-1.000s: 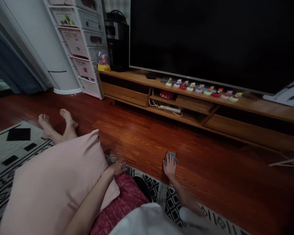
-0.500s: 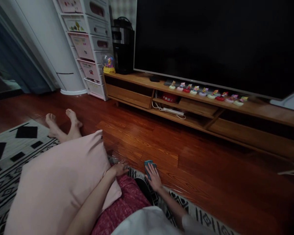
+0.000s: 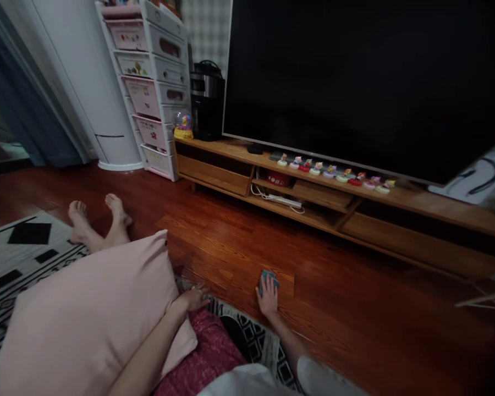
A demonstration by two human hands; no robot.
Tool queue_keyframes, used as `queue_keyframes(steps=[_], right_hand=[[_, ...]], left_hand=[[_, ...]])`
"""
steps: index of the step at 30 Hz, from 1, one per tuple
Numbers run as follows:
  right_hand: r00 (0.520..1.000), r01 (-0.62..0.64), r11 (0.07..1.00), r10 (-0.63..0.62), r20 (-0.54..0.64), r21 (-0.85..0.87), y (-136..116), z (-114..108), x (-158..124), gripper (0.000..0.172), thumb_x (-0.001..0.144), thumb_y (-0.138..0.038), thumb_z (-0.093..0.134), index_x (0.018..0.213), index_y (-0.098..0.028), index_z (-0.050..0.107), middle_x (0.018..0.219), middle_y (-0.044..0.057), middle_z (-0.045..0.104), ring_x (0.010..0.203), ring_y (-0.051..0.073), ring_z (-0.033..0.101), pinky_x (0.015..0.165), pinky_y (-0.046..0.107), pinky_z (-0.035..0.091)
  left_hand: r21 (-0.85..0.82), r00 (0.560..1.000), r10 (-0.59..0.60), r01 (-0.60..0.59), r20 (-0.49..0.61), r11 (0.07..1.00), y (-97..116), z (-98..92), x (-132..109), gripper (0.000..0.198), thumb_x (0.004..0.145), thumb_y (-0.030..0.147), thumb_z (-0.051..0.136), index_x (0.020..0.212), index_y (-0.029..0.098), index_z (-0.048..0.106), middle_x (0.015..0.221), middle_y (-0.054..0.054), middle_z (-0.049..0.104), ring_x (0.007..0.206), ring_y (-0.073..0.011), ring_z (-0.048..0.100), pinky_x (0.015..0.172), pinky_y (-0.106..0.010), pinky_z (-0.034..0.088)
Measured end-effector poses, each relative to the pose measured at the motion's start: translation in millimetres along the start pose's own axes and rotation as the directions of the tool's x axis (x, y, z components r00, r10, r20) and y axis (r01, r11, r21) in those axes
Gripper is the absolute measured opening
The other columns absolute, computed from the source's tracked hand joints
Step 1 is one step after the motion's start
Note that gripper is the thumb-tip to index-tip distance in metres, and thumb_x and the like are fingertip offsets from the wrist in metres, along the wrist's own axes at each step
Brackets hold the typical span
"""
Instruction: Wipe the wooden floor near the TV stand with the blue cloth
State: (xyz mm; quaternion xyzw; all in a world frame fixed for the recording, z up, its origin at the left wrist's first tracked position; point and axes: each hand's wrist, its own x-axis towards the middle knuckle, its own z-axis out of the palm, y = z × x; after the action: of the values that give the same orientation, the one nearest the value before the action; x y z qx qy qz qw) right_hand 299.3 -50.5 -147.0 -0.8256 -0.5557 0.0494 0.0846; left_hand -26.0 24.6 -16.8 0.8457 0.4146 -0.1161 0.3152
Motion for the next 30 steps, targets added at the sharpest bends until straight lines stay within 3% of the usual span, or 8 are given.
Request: queue_keyframes(steps=[3,7,11,15,19,22,26,30], right_hand=[[0.960,0.279,0.960,-0.279,0.011,0.029,-13,18,-54,0.058,0.098,-0.050,0.026,0.153,-0.030,0.025,0.161,0.001,0.020,0.148,0.022,0.016,0.117,0.045,0.019],[0.919,0.392,0.917,-0.393,0.005,0.073,-22,23,-84,0.056,0.100,-0.047,0.027,0.153,-0.032,0.022,0.162,0.000,0.019,0.147,0.021,0.018,0.117,0.045,0.020],[0.945,0.327,0.942,-0.328,-0.008,0.074,-32,9,-34,0.055,0.099,-0.044,0.029,0.152,-0.030,0.029,0.160,0.002,0.024,0.147,0.020,0.020,0.117,0.043,0.020],[0.993,0.118,0.992,-0.118,0.010,0.052,-55,-6,36,0.055,0.099,-0.041,0.030,0.151,-0.025,0.032,0.159,0.006,0.026,0.147,0.022,0.020,0.117,0.045,0.018],[0.998,0.052,0.998,-0.053,0.031,0.044,-75,-4,58,0.056,0.098,-0.041,0.030,0.151,-0.023,0.032,0.160,0.007,0.024,0.147,0.025,0.021,0.116,0.049,0.018],[0.968,0.247,0.966,-0.249,0.021,0.080,-75,9,31,0.056,0.098,-0.045,0.032,0.151,-0.027,0.031,0.160,0.005,0.025,0.147,0.024,0.019,0.117,0.048,0.019],[0.858,0.510,0.852,-0.514,-0.003,0.115,-43,23,-33,0.057,0.098,-0.048,0.034,0.153,-0.034,0.024,0.160,0.000,0.024,0.147,0.022,0.018,0.117,0.045,0.023],[0.857,0.513,0.852,-0.514,-0.011,0.103,14,16,-62,0.056,0.099,-0.048,0.030,0.153,-0.035,0.022,0.160,-0.001,0.025,0.147,0.020,0.021,0.117,0.044,0.025]], left_hand=[[0.014,0.999,-0.031,0.030,0.028,0.999,1,1.0,1,0.058,0.090,0.043,0.048,0.143,0.018,0.045,0.152,-0.013,0.041,0.142,-0.0282,0.032,0.116,-0.042,0.027],[0.021,0.998,-0.037,0.036,0.043,0.999,-1,1.7,1,0.061,0.091,0.044,0.045,0.145,0.015,0.041,0.155,-0.014,0.037,0.142,-0.0278,0.033,0.116,-0.040,0.027],[0.034,0.999,-0.032,0.031,0.037,0.999,-2,1.5,0,0.060,0.092,0.046,0.044,0.145,0.017,0.042,0.155,-0.012,0.037,0.143,-0.0267,0.030,0.116,-0.040,0.027],[0.044,1.000,-0.026,0.025,0.010,0.999,-1,0.4,1,0.057,0.090,0.045,0.048,0.142,0.021,0.046,0.153,-0.010,0.041,0.142,-0.0270,0.033,0.115,-0.041,0.030],[0.059,1.000,-0.023,0.023,-0.003,0.998,-1,-0.2,1,0.057,0.090,0.045,0.048,0.142,0.021,0.046,0.153,-0.010,0.040,0.141,-0.0271,0.036,0.114,-0.042,0.030],[0.056,1.000,-0.019,0.019,-0.005,0.998,-3,2.0,2,0.058,0.091,0.046,0.047,0.143,0.020,0.045,0.153,-0.011,0.039,0.142,-0.0270,0.033,0.115,-0.041,0.030],[0.020,1.000,-0.006,0.006,-0.005,1.000,-7,8.7,7,0.057,0.090,0.044,0.048,0.141,0.018,0.047,0.153,-0.014,0.040,0.142,-0.0296,0.034,0.114,-0.046,0.031],[-0.004,1.000,0.013,-0.013,0.002,1.000,-11,13.3,10,0.054,0.090,0.044,0.048,0.139,0.021,0.049,0.151,-0.012,0.043,0.142,-0.0302,0.033,0.114,-0.050,0.029]])
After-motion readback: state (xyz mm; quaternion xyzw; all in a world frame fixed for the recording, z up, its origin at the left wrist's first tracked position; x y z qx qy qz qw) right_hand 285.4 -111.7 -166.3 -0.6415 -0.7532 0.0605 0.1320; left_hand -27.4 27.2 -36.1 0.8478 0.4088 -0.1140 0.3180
